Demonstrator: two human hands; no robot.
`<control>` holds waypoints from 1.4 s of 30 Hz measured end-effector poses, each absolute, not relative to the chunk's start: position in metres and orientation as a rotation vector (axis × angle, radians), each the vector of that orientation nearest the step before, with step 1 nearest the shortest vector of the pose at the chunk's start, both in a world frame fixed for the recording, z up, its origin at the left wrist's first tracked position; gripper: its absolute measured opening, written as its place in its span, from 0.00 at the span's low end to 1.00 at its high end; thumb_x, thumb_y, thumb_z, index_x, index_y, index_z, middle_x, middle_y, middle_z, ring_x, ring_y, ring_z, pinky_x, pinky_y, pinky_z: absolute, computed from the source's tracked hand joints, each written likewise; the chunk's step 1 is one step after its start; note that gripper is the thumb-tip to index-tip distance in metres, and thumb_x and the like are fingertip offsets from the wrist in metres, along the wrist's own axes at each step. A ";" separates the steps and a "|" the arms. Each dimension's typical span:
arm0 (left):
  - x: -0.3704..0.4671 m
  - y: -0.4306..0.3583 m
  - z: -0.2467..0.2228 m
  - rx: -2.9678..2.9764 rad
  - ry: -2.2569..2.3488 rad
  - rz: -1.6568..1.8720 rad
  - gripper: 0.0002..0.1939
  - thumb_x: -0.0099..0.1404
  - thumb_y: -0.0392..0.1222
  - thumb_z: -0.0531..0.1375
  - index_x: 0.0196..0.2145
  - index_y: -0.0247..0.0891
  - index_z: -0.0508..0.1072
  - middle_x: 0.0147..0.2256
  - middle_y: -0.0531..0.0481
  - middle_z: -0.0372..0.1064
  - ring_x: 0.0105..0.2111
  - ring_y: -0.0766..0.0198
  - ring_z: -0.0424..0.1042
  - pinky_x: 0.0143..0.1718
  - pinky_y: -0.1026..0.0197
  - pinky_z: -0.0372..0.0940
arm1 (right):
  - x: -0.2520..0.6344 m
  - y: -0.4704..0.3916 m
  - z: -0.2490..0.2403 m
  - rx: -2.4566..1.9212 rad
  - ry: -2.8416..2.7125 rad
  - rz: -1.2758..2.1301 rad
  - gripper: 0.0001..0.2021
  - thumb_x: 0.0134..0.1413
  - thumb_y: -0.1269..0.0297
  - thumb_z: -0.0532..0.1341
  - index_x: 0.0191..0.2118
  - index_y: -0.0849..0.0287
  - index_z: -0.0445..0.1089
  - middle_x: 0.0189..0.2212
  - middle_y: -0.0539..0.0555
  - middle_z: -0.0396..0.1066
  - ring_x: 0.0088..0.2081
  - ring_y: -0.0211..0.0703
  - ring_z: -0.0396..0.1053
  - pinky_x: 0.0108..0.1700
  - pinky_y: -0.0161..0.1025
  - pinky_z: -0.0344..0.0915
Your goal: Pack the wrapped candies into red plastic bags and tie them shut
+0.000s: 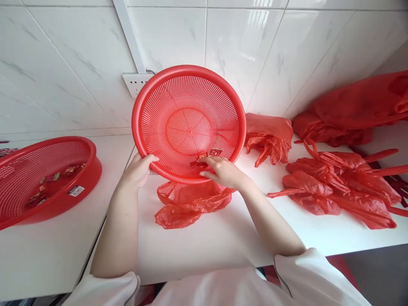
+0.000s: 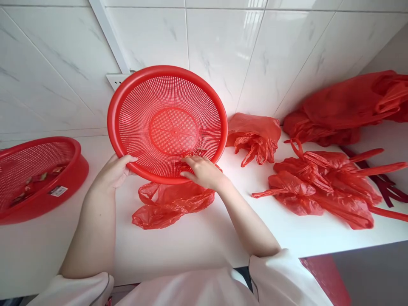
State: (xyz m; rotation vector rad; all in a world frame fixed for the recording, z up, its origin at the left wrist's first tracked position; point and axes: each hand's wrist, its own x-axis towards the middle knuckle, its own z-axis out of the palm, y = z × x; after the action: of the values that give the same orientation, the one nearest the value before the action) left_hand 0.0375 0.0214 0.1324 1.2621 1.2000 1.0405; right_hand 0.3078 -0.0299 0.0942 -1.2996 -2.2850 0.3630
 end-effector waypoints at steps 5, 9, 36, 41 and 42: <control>0.039 0.020 0.131 1.293 1.230 1.040 0.12 0.52 0.39 0.60 0.36 0.37 0.69 0.34 0.48 0.69 0.32 0.60 0.71 0.29 0.56 0.71 | 0.303 -0.027 0.087 -1.169 -2.442 0.492 0.26 0.52 0.59 0.65 0.58 0.56 0.65 0.51 0.60 0.69 0.53 0.53 0.65 0.55 0.50 0.61; 0.039 0.022 0.130 1.299 1.258 1.067 0.11 0.52 0.39 0.60 0.36 0.38 0.69 0.34 0.49 0.69 0.32 0.60 0.71 0.29 0.56 0.72 | 0.308 -0.027 0.091 -1.137 -2.271 0.662 0.16 0.55 0.73 0.59 0.49 0.55 0.73 0.45 0.55 0.73 0.46 0.44 0.70 0.50 0.41 0.66; 0.033 0.028 0.128 1.303 1.339 1.147 0.22 0.49 0.38 0.61 0.44 0.43 0.67 0.38 0.48 0.69 0.35 0.59 0.71 0.30 0.57 0.72 | 0.315 -0.028 0.093 -1.582 -2.075 0.644 0.10 0.59 0.65 0.54 0.31 0.58 0.70 0.27 0.52 0.74 0.30 0.40 0.71 0.34 0.35 0.63; 0.042 0.021 0.130 1.338 1.312 1.124 0.12 0.51 0.39 0.60 0.36 0.39 0.69 0.36 0.48 0.69 0.33 0.60 0.70 0.29 0.58 0.72 | 0.312 -0.022 0.084 -1.428 -2.136 0.375 0.15 0.60 0.57 0.56 0.48 0.59 0.70 0.42 0.58 0.74 0.42 0.46 0.71 0.44 0.40 0.65; 0.043 0.020 0.130 1.335 1.300 1.119 0.11 0.52 0.39 0.60 0.35 0.39 0.69 0.35 0.48 0.69 0.32 0.61 0.70 0.28 0.59 0.71 | 0.312 -0.021 0.081 -1.378 -2.192 0.385 0.20 0.58 0.55 0.59 0.52 0.59 0.68 0.47 0.60 0.73 0.47 0.49 0.70 0.48 0.42 0.64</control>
State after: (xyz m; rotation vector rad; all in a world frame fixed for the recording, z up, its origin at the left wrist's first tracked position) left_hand 0.0430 0.0197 0.1304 1.3348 1.2998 1.1195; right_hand 0.3115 -0.0208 0.0812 -1.3784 -2.1920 0.3854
